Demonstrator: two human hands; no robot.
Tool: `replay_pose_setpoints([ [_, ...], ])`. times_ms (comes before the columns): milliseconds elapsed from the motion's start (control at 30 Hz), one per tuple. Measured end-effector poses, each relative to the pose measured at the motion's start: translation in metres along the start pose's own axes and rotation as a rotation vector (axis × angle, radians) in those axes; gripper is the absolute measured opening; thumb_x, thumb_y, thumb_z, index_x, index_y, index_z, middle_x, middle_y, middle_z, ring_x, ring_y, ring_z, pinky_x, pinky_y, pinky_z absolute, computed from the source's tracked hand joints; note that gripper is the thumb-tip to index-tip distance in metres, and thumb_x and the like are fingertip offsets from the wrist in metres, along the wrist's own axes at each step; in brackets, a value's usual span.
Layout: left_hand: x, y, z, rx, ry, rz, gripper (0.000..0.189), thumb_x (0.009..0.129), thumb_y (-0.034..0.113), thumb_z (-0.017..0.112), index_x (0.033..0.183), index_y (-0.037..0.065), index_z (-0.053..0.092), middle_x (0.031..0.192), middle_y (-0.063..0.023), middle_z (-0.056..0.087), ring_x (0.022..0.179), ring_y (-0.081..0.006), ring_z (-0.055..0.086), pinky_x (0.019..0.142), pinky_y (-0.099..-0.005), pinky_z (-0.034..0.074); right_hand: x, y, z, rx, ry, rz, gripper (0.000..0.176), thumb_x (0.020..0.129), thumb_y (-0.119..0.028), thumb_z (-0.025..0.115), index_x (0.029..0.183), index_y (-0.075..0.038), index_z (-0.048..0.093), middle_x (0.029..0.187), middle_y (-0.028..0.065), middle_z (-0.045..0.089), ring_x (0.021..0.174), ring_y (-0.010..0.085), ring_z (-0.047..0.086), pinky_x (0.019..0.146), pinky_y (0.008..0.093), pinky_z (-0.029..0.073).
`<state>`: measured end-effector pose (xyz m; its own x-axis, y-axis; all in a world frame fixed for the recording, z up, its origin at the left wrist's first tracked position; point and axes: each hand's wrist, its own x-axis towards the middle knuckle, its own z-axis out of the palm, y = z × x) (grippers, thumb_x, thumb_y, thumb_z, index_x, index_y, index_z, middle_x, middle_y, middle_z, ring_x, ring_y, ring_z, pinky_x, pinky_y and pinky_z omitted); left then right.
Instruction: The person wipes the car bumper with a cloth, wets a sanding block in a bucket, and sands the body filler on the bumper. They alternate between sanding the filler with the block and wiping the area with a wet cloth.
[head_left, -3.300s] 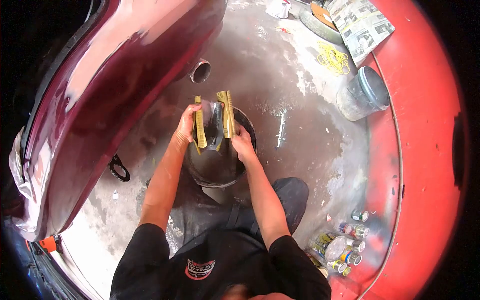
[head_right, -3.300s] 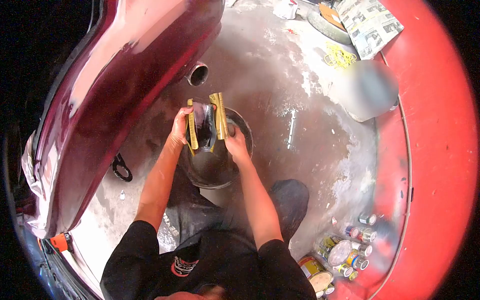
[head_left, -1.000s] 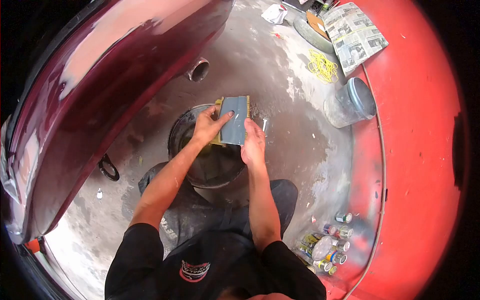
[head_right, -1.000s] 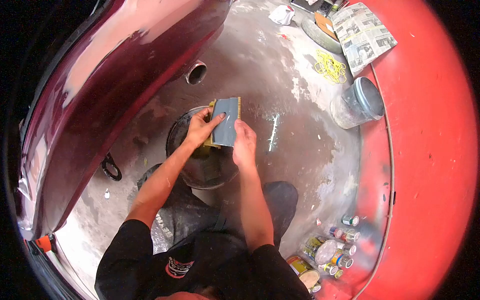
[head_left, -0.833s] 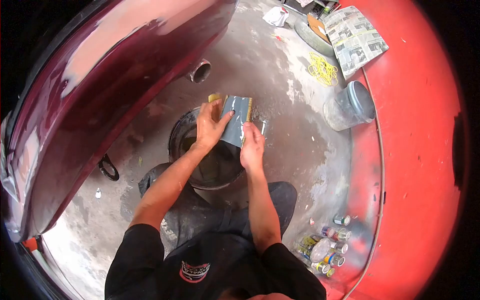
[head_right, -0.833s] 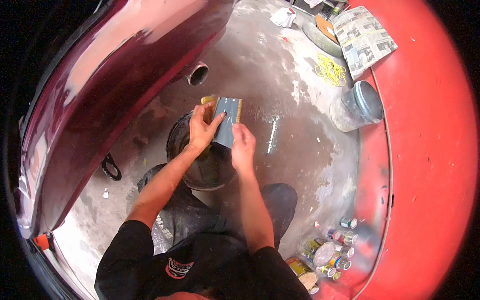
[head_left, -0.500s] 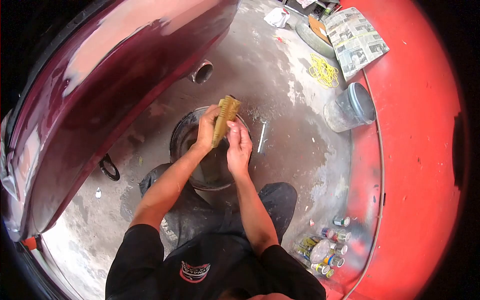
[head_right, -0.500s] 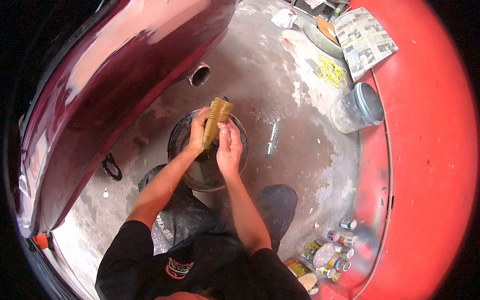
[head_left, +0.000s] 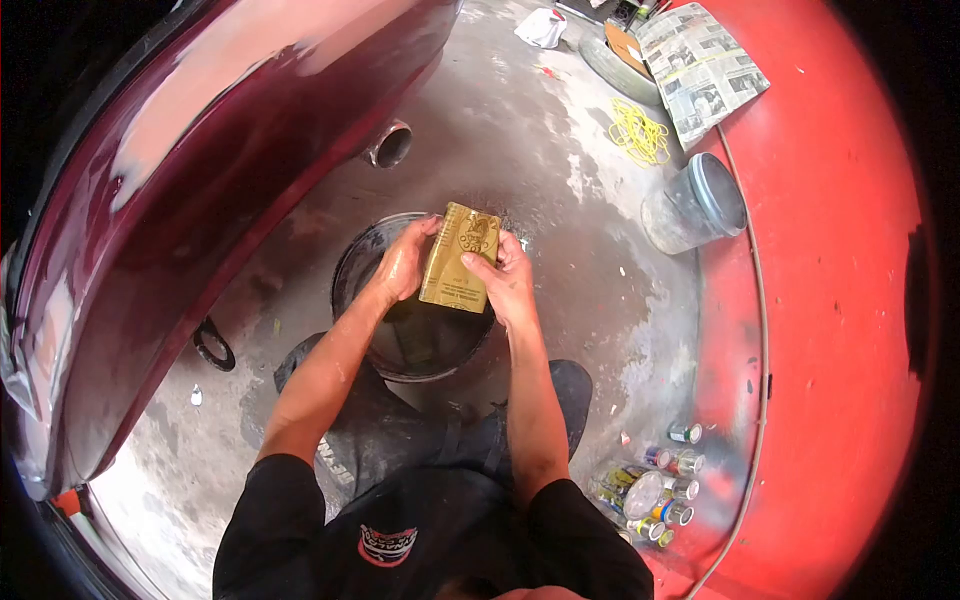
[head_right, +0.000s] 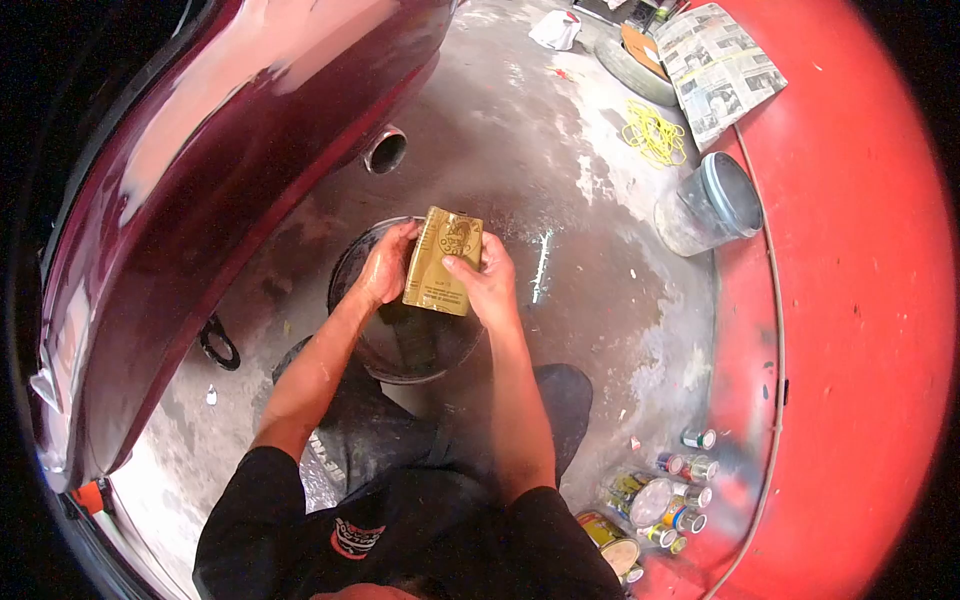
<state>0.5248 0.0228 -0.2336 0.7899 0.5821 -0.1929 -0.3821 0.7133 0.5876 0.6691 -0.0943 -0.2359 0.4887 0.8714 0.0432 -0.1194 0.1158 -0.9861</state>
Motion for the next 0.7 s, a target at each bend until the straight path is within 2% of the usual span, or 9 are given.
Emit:
replay_pose_setpoints([
  [100, 0.007, -0.01, -0.015, 0.336, -0.12, 0.208, 0.019, 0.104, 0.02, 0.07, 0.114, 0.004, 0.074, 0.108, -0.0015, 0.075, 0.098, -0.0082, 0.066, 0.091, -0.0271, 0.053, 0.004, 0.002, -0.005, -0.047, -0.003, -0.02, 0.041, 0.091, 0.0, 0.079, 0.126, 0.002, 0.059, 0.115, 0.01, 0.072, 0.104, 0.015, 0.069, 0.093, 0.0313, 0.055],
  [133, 0.007, -0.013, -0.013, 0.394, -0.067, 0.238, 0.02, 0.104, 0.018, 0.07, 0.116, 0.003, 0.075, 0.106, -0.0027, 0.076, 0.096, -0.0092, 0.067, 0.089, -0.029, 0.055, 0.005, 0.003, -0.006, -0.043, -0.003, -0.016, 0.04, 0.091, 0.0, 0.079, 0.126, 0.002, 0.059, 0.114, 0.0098, 0.073, 0.104, 0.0148, 0.069, 0.094, 0.0309, 0.055],
  [200, 0.007, -0.014, -0.011, 0.399, -0.023, 0.27, 0.018, 0.103, 0.016, 0.071, 0.114, 0.003, 0.075, 0.103, -0.0023, 0.076, 0.093, -0.0084, 0.067, 0.086, -0.0282, 0.055, 0.006, 0.004, -0.007, -0.035, -0.001, -0.007, 0.04, 0.091, 0.002, 0.079, 0.125, 0.001, 0.059, 0.113, 0.0094, 0.073, 0.105, 0.0144, 0.068, 0.094, 0.0302, 0.055],
  [300, 0.01, -0.013, -0.012, 0.387, 0.002, 0.323, 0.017, 0.101, 0.015, 0.074, 0.113, 0.002, 0.075, 0.101, -0.0028, 0.076, 0.088, -0.0071, 0.067, 0.081, -0.0267, 0.055, 0.003, 0.0, -0.001, -0.048, 0.034, -0.038, 0.028, 0.097, -0.005, 0.075, 0.121, 0.0, 0.06, 0.107, 0.0057, 0.071, 0.099, 0.0113, 0.065, 0.091, 0.0284, 0.053],
  [400, 0.011, -0.014, -0.012, 0.386, 0.016, 0.355, 0.016, 0.101, 0.012, 0.074, 0.113, 0.002, 0.074, 0.099, -0.0034, 0.077, 0.085, -0.0064, 0.068, 0.077, -0.0253, 0.056, 0.011, 0.021, -0.012, 0.004, 0.077, 0.06, 0.018, 0.105, -0.015, 0.068, 0.115, -0.001, 0.062, 0.101, 0.0022, 0.067, 0.091, 0.0088, 0.06, 0.086, 0.0275, 0.051],
  [500, 0.01, -0.014, -0.01, 0.357, 0.013, 0.376, 0.015, 0.101, 0.011, 0.073, 0.112, 0.0, 0.074, 0.098, -0.0036, 0.077, 0.084, -0.0064, 0.068, 0.076, -0.0251, 0.056, 0.011, 0.024, -0.006, -0.059, 0.135, -0.04, 0.022, 0.109, -0.023, 0.062, 0.105, -0.002, 0.063, 0.097, 0.0013, 0.065, 0.089, 0.0083, 0.055, 0.082, 0.0275, 0.047],
  [700, 0.017, -0.016, -0.015, 0.409, 0.025, 0.436, 0.015, 0.101, 0.008, 0.073, 0.113, -0.001, 0.073, 0.098, -0.0045, 0.077, 0.083, -0.0067, 0.068, 0.076, -0.0248, 0.056, 0.024, 0.038, -0.005, -0.131, 0.215, -0.07, 0.019, 0.108, -0.022, 0.063, 0.107, -0.003, 0.063, 0.095, -0.0001, 0.065, 0.086, 0.0069, 0.056, 0.08, 0.0258, 0.048],
])
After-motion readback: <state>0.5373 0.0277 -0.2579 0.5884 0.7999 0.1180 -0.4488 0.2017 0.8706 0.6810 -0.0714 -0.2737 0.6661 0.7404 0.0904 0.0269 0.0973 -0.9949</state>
